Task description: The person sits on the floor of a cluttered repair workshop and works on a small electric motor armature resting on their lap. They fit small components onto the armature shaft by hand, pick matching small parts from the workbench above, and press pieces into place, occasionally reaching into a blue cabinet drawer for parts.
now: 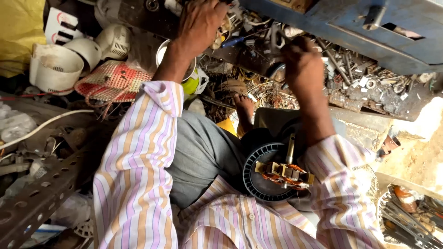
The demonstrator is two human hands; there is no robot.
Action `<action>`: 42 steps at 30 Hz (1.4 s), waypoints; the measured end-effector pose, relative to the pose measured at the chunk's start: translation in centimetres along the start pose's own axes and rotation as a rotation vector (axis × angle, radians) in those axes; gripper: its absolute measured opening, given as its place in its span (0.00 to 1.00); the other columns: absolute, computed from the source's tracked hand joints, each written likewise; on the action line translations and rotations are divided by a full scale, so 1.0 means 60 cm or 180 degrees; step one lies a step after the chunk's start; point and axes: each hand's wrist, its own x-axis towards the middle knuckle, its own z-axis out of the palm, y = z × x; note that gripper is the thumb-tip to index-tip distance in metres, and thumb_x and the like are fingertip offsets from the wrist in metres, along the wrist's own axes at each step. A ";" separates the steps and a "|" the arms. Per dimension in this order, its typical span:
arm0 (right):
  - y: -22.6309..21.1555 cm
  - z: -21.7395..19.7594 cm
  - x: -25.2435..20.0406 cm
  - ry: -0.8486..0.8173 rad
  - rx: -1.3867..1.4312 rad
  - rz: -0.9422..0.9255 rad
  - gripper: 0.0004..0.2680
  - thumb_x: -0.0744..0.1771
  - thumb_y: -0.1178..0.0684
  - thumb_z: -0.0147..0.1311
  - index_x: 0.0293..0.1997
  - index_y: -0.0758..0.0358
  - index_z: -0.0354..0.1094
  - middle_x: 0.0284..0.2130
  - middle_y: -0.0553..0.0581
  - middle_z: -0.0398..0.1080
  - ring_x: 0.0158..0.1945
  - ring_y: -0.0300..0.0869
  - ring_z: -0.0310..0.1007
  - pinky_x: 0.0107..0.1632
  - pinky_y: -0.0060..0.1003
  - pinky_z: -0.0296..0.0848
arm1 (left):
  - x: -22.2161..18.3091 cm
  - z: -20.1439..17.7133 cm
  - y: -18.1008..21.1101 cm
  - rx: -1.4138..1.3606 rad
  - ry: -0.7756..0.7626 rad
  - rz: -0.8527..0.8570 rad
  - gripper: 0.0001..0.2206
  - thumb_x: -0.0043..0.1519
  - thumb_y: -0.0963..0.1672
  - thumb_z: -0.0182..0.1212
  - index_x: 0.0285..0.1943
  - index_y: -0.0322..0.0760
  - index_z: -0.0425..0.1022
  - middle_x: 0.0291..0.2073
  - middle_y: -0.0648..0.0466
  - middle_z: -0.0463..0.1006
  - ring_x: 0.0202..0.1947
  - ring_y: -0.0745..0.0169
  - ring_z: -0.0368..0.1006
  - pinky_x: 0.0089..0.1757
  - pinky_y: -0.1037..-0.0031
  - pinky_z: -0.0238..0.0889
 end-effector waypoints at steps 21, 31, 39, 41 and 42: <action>-0.098 -0.141 0.037 0.0701 0.1714 -0.0340 0.08 0.63 0.67 0.63 0.43 0.71 0.71 0.49 0.68 0.71 0.55 0.58 0.75 0.51 0.43 0.81 | 0.024 -0.043 0.256 -0.2731 0.0838 -0.2225 0.16 0.61 0.42 0.73 0.39 0.37 0.64 0.26 0.50 0.68 0.23 0.62 0.67 0.25 0.71 0.63; 0.063 -0.124 0.028 0.1787 0.3926 0.1962 0.16 0.73 0.38 0.54 0.49 0.64 0.69 0.34 0.56 0.76 0.33 0.40 0.80 0.34 0.33 0.79 | 0.012 -0.135 0.296 -0.1978 0.1372 -0.0313 0.13 0.62 0.33 0.63 0.50 0.31 0.67 0.52 0.48 0.78 0.50 0.51 0.81 0.48 0.67 0.79; 0.054 -0.174 -0.008 0.1164 0.3719 0.1987 0.13 0.75 0.43 0.54 0.41 0.61 0.66 0.23 0.52 0.69 0.25 0.38 0.73 0.27 0.30 0.65 | 0.005 -0.155 0.326 -0.3177 0.0932 -0.1481 0.16 0.57 0.31 0.68 0.40 0.32 0.61 0.50 0.43 0.83 0.32 0.65 0.76 0.37 0.77 0.72; 0.048 -0.191 -0.047 0.1026 0.3939 0.1924 0.11 0.74 0.45 0.55 0.42 0.62 0.66 0.25 0.53 0.69 0.26 0.38 0.72 0.29 0.32 0.68 | 0.006 -0.172 0.333 -0.3524 0.1060 -0.1328 0.17 0.59 0.31 0.66 0.40 0.34 0.59 0.52 0.43 0.82 0.44 0.60 0.78 0.45 0.73 0.72; 0.044 -0.199 -0.070 0.0854 0.4146 0.1859 0.10 0.73 0.47 0.56 0.42 0.62 0.66 0.26 0.54 0.70 0.27 0.39 0.71 0.32 0.34 0.71 | 0.004 -0.180 0.339 -0.3881 0.1199 -0.1202 0.17 0.61 0.31 0.64 0.41 0.35 0.57 0.54 0.42 0.80 0.55 0.54 0.79 0.53 0.70 0.73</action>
